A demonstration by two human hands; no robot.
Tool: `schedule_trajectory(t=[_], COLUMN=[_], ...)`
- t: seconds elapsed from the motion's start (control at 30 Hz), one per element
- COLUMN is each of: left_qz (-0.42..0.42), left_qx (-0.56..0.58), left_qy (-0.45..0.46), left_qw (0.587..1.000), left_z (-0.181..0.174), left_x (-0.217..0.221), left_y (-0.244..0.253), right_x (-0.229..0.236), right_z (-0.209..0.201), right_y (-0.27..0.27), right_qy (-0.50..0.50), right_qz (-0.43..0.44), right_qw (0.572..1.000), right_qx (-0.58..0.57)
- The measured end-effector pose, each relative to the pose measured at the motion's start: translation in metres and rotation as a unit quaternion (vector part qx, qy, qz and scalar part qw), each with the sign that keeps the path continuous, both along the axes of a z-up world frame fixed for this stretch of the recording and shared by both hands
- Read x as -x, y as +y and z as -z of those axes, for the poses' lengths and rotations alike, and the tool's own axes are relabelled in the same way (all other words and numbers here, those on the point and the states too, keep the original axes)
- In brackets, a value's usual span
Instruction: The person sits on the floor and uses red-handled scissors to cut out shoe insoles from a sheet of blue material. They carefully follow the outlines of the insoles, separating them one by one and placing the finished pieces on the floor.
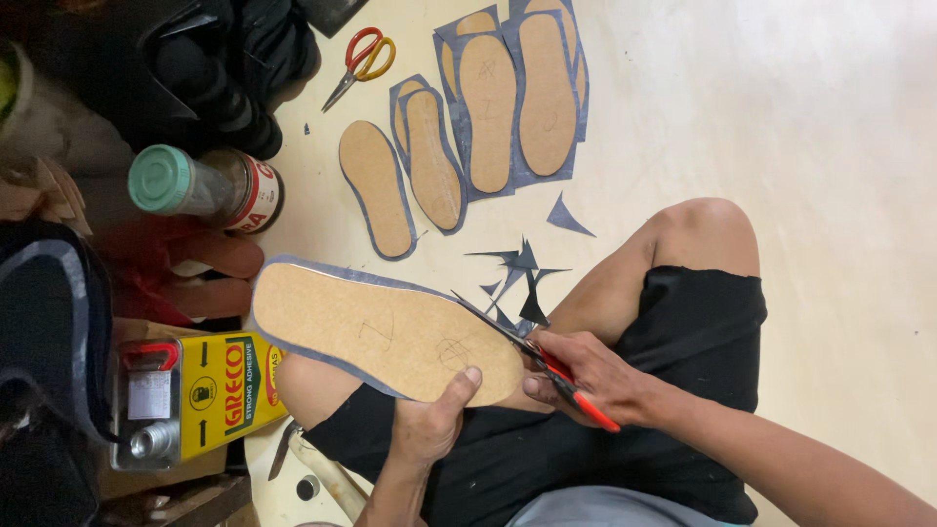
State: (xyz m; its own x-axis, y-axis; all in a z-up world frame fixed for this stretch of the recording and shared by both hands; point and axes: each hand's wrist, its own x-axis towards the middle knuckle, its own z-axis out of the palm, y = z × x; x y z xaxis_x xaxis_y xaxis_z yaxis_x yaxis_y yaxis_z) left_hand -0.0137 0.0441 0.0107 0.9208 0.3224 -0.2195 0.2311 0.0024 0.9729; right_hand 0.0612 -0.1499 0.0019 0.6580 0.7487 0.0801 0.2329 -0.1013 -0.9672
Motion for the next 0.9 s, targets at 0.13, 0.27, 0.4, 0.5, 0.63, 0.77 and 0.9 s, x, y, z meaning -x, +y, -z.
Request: schedule_trajectory(t=[0.13,0.27,0.4,0.5,0.63,0.77,0.9], left_qz=[0.002,0.031,0.057,0.061,0.057,-0.006,-0.102], left_qx=[0.005,-0.056,-0.08,-0.064,-0.01,0.158,0.286], left_qy=[0.013,0.02,0.048,0.055,0.061,0.038,0.031], left_qw=[1.0,0.998,0.994,0.995,0.996,0.987,0.952], left_z=[0.001,0.001,0.0,-0.004,-0.001,0.01,-0.008], left_x=[0.001,0.002,0.003,0.002,0.0,-0.003,-0.016], left_y=[0.001,0.004,0.006,0.007,0.008,0.005,0.0], right_x=[0.003,0.0,0.0,0.003,0.005,0.009,0.008], right_z=[0.01,0.004,0.004,0.008,0.016,0.036,0.039], right_y=[-0.002,-0.001,-0.002,-0.003,-0.003,-0.002,-0.001], right_qy=[-0.016,-0.015,0.002,0.01,-0.017,-0.045,0.1], right_qz=[0.019,0.004,-0.007,0.001,0.018,0.037,0.089], right_qw=[1.0,1.0,1.0,1.0,0.999,0.998,0.991], right_qx=[0.003,-0.01,-0.005,-0.005,-0.025,-0.014,-0.009])
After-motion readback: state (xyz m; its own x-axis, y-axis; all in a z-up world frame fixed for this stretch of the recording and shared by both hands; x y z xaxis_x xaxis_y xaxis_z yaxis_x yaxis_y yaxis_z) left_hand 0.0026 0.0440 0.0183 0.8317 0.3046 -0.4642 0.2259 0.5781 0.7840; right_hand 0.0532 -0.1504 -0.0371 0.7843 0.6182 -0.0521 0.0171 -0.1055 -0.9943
